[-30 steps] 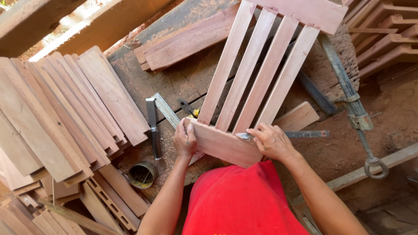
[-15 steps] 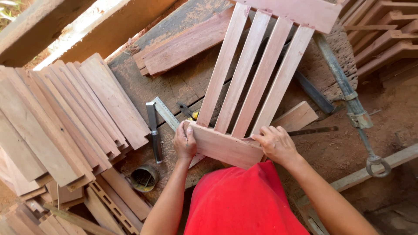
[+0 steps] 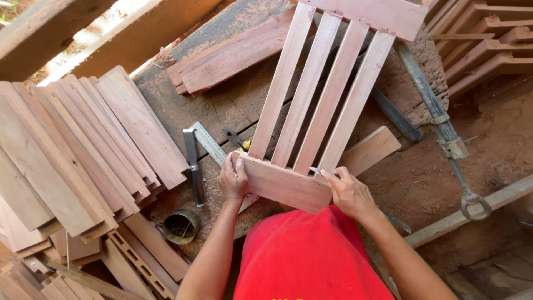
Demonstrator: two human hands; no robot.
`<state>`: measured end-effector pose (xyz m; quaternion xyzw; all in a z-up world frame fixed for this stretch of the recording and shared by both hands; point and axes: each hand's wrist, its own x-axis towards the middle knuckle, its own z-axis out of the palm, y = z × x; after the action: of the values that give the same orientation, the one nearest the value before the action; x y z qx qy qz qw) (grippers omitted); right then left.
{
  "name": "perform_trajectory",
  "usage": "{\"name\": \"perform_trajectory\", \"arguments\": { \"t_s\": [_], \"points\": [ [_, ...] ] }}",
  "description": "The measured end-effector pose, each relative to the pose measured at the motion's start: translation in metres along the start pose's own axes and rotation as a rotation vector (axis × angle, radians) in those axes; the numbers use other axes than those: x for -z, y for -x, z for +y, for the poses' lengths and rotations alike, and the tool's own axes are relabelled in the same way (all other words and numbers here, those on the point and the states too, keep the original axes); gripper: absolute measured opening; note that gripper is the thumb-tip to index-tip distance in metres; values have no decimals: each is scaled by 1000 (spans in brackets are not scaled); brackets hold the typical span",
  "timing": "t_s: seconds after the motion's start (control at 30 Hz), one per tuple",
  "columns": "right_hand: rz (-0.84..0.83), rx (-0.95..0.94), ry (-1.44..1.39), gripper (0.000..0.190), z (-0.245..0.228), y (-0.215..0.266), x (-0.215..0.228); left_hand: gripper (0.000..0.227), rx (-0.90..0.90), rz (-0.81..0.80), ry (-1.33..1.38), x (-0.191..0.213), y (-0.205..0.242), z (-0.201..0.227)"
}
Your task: Scraping excess glue or material from the joints of a wooden frame using a hand tool.
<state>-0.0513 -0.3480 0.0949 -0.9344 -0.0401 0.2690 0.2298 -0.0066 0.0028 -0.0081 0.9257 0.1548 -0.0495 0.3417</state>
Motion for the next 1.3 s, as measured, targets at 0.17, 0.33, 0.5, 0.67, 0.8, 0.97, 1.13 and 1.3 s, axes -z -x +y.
{"name": "perform_trajectory", "arguments": {
  "t_s": [0.17, 0.33, 0.5, 0.67, 0.8, 0.97, 1.13, 1.3],
  "points": [
    [66, -225, -122, 34, -6, 7, -20, 45, -4, 5, 26, 3, -3, 5],
    [115, -286, -216, 37, -12, 2, -29, 45, -5, 9, 32, 2, 0, 5],
    [145, -275, -171, 34, -14, 2, 2, 46, -3, 3, 30, 6, -1, 11],
    [164, -359, -295, 30, -28, 4, 48, 48, 4, 6, 37, -1, -3, 0],
    [218, -356, -375, 38, -46, 17, 63, 48, 34, -8, 21, -3, -3, -5],
    [109, -295, -180, 32, -45, 32, 53, 47, 8, 24, 62, -4, -3, -6],
    [36, -196, 114, 21, -51, 28, 61, 45, -21, 52, 89, -4, -4, -5],
    [138, -72, 627, 20, -49, 19, 46, 46, -62, 77, 110, 3, -1, 2]
  ]
}}
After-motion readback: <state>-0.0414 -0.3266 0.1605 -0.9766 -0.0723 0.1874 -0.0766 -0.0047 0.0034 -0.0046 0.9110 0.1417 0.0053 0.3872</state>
